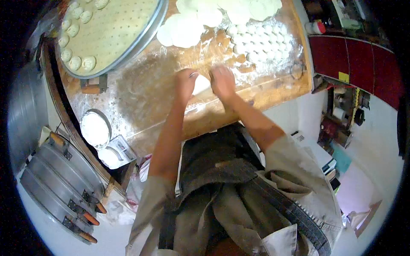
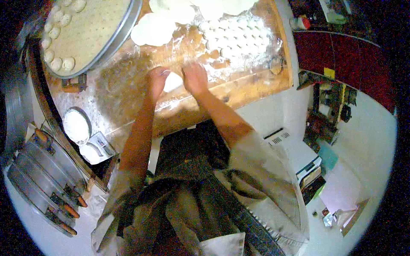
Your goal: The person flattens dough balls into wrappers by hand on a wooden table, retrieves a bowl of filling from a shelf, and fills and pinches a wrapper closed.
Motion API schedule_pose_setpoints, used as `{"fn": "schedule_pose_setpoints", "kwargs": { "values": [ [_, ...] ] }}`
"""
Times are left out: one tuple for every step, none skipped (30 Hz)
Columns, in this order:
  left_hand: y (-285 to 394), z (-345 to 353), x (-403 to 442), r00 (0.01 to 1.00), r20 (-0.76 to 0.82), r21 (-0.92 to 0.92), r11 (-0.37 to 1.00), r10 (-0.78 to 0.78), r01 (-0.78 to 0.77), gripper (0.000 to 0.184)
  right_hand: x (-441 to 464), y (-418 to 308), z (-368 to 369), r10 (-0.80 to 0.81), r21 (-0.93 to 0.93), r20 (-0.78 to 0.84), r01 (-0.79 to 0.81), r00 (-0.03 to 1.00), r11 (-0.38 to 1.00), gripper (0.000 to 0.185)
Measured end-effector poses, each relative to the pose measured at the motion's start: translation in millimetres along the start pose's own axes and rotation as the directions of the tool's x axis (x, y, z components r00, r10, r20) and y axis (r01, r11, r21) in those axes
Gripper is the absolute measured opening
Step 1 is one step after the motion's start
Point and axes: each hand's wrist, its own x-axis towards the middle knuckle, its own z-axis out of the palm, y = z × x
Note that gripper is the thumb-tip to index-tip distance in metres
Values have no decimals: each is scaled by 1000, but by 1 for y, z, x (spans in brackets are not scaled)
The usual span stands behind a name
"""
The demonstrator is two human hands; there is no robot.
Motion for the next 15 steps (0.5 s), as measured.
{"fn": "schedule_pose_setpoints", "kwargs": {
  "values": [
    [-12, -1, 4, 992, -18, -124, 985, -123, 120, 13, -13, 2, -10, -16, -5, -6, 16, 1000, 1000, 9],
    [-43, 11, -2, 981, -78, -250, 956, -177, 153, 13, -26, 4, -18, -72, -11, 33, 72, 997, 997, 11],
    [-40, 9, -6, 980, -82, -252, 955, -182, 156, 13, -32, 3, -23, -120, -10, 79, 121, 990, 993, 12],
    [-38, 9, -15, 990, -118, -181, 982, -75, 53, 12, -17, 2, -7, -50, -65, 109, 57, 993, 996, 11],
    [-30, 7, -22, 989, -142, -104, 993, 35, -50, 12, 5, -5, -4, -32, -97, 121, 43, 992, 994, 8],
    [-1, 4, -20, 993, -117, -221, 975, -11, -15, 13, 26, -12, 3, 58, -36, 43, -57, 997, 998, 7],
    [7, -1, -18, 994, -110, -218, 976, -18, -7, 13, 39, -16, 10, 65, -32, 50, -63, 997, 997, 7],
    [11, -2, -9, 1000, -19, -59, 998, -12, 11, 14, 52, -17, 17, 85, -31, 64, -83, 994, 996, 6],
    [15, -2, 6, 998, 60, 97, 995, -4, -1, 15, 68, -14, 18, 94, -37, 61, -91, 994, 995, 6],
    [11, -2, 11, 998, 62, 63, 998, -5, 1, 16, 62, -12, 19, 57, 29, -4, -57, 998, 998, 1],
    [5, -5, 8, 998, 63, 64, 998, -4, 0, 16, 41, -11, 14, 58, 29, -6, -58, 998, 998, 1],
    [0, -12, 4, 995, -6, -32, 995, -97, 97, 17, 13, -6, 3, 12, 3, 40, -12, 999, 1000, 2],
    [-9, -17, 1, 978, -69, -136, 973, -196, 185, 17, -1, -3, -7, -37, -20, 86, 39, 996, 999, 3],
    [-34, -13, -8, 964, -137, -241, 951, -229, 192, 18, -6, -2, -13, -41, -17, 86, 43, 995, 999, 3],
    [-57, -8, -15, 963, -138, -238, 952, -230, 193, 18, -12, -2, -17, -76, -25, 89, 78, 993, 997, 2]
  ]
}}
